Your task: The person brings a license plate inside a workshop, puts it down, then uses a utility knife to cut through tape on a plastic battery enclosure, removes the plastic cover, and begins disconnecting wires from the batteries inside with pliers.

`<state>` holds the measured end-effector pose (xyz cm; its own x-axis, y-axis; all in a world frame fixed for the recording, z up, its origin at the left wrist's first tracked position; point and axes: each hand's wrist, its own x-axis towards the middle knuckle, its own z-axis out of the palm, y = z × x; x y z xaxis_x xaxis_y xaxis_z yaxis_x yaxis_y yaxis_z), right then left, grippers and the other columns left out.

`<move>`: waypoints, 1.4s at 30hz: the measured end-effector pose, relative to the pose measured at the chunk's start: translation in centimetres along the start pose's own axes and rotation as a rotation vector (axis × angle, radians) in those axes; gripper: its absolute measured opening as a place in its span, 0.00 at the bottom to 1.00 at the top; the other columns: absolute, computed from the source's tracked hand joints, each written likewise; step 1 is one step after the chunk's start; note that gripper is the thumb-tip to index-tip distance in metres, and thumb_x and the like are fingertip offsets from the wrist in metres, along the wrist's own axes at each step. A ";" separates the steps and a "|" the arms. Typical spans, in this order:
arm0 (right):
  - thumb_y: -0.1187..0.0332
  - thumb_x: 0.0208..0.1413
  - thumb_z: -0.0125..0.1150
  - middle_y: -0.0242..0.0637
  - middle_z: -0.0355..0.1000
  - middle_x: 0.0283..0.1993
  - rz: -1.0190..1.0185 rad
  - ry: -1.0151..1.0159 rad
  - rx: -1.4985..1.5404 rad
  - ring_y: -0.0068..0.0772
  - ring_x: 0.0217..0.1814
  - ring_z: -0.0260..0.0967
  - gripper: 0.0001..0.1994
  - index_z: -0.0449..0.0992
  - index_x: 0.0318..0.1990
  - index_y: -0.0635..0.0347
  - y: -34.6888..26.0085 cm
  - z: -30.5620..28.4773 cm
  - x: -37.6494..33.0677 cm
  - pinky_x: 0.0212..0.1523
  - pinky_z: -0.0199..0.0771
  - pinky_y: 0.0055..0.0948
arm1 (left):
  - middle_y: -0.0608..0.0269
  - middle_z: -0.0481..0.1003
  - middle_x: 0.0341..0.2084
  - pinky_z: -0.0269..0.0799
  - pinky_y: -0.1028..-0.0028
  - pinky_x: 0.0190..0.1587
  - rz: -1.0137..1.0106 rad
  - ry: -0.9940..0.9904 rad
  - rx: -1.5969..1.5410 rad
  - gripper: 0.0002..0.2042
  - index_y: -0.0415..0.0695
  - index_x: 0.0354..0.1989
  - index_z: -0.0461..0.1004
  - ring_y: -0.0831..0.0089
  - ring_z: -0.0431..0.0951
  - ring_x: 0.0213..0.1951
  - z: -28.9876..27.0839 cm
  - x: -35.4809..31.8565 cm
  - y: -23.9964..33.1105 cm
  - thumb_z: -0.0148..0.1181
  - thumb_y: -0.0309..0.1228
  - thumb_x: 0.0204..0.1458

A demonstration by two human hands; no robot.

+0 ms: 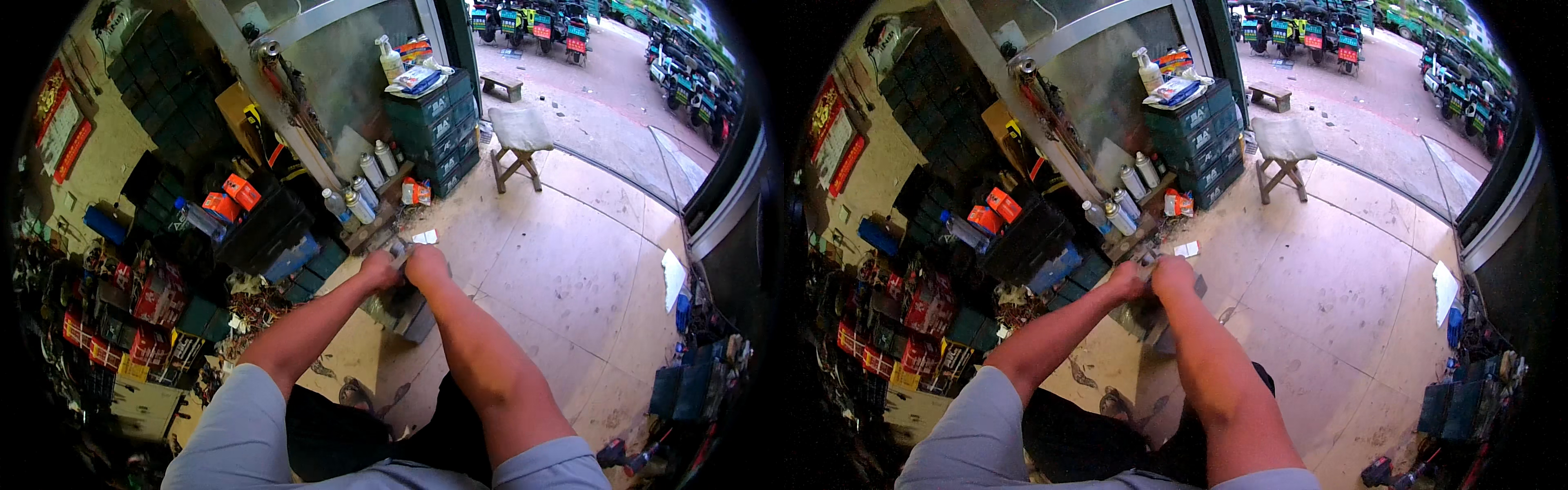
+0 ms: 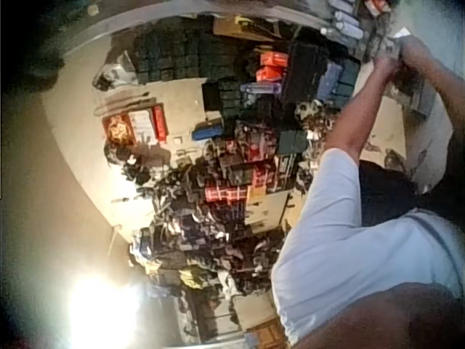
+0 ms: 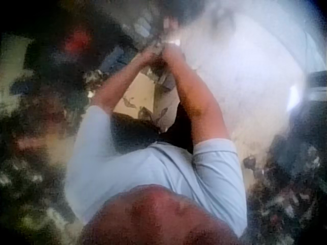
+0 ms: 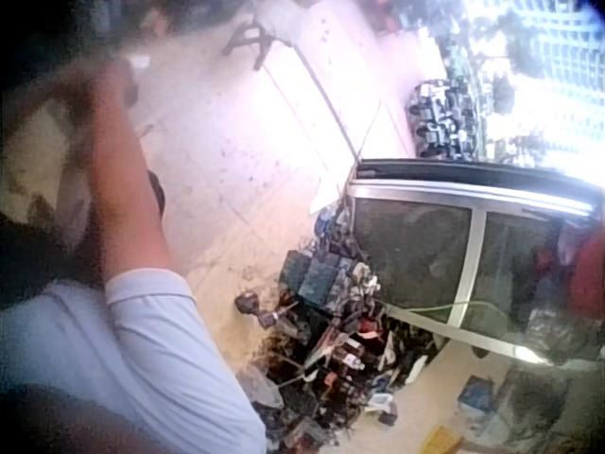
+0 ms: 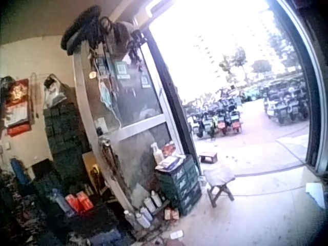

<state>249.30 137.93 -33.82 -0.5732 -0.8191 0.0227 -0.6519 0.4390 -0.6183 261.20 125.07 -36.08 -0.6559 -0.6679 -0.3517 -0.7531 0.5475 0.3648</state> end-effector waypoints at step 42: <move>0.66 0.60 0.53 0.55 0.81 0.41 0.023 0.046 0.115 0.59 0.46 0.80 0.12 0.80 0.40 0.62 0.9 0.0 1.0 0.48 0.80 0.52 | 0.46 0.83 0.35 0.80 0.55 0.44 -0.020 0.177 0.211 0.15 0.41 0.33 0.85 0.48 0.84 0.40 -2.3 -5.4 6.3 0.71 0.38 0.39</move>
<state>248.10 137.54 -34.36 -0.6116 -0.7901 0.0421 -0.5784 0.4102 -0.7051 260.08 130.96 -29.85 -0.6360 -0.7470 -0.1938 -0.7717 0.6141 0.1654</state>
